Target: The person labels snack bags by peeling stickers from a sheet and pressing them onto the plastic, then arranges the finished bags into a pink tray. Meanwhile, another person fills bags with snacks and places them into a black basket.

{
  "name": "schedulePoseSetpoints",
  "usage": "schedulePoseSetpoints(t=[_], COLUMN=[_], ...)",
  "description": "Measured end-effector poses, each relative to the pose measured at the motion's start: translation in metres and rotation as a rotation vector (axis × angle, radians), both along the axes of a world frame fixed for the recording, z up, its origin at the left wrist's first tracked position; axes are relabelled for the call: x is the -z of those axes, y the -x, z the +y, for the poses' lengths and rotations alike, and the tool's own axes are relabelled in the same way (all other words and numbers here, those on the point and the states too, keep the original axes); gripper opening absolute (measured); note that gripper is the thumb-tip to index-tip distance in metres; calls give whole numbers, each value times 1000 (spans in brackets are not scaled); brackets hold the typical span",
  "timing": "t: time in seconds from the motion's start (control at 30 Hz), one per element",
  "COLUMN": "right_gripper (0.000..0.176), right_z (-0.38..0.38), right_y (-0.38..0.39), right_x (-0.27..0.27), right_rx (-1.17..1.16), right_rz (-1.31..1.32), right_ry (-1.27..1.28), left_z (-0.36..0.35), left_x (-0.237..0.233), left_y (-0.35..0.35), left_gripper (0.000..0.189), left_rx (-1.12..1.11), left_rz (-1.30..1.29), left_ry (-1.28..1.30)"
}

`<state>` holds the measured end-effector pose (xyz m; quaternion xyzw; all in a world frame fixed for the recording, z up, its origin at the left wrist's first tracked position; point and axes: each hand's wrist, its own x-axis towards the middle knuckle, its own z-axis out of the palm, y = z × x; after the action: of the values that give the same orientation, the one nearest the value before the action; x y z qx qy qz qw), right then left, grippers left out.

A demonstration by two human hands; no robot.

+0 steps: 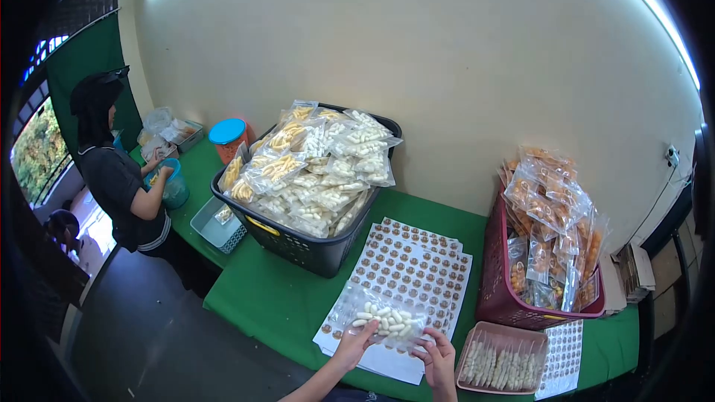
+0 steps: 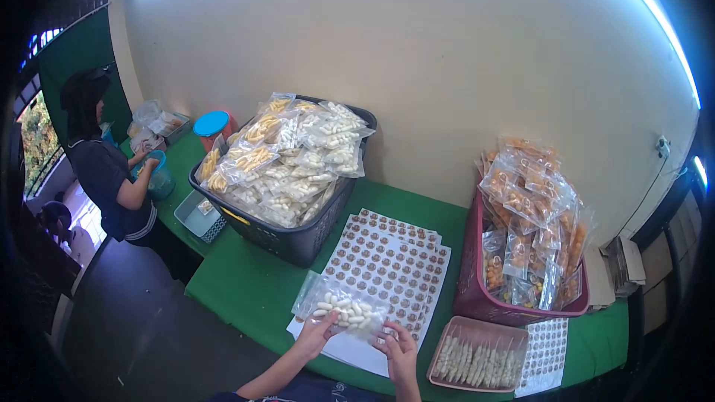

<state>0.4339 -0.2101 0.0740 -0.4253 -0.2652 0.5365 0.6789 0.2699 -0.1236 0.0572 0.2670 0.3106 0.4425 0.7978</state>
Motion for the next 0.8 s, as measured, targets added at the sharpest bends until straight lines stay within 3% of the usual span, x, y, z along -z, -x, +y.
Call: schedulePoseSetpoints(t=[0.03,0.13,0.17,0.3,0.4,0.53,0.7,0.8], right_gripper=[31,31,30,21,18,17,38,46], right_z=[-2,-8,-9,-1,7,9,21,33], right_y=[-1,-10,-12,-4,12,35,27,19], right_x=[1,4,6,21,28,50,116,134], right_rx=[51,-199,-283,-279,-207,-170,-280,-315], right_rz=[68,76,-178,-385,-251,-242,-396,-1054], right_ry=[43,76,180,202,202,188,275,374], left_z=[-4,-16,-19,-21,-25,-25,-22,-15], left_x=[1,9,18,14,9,29,38,33], left_y=[3,12,15,29,30,34,40,55], left_gripper=[29,31,33,35,33,31,33,41], left_rx=[37,200,258,323,124,241,73,-106], left_rz=[86,335,277,300,21,140,290,304], left_ry=[-26,-234,-235,-213,31,73,-72,-140])
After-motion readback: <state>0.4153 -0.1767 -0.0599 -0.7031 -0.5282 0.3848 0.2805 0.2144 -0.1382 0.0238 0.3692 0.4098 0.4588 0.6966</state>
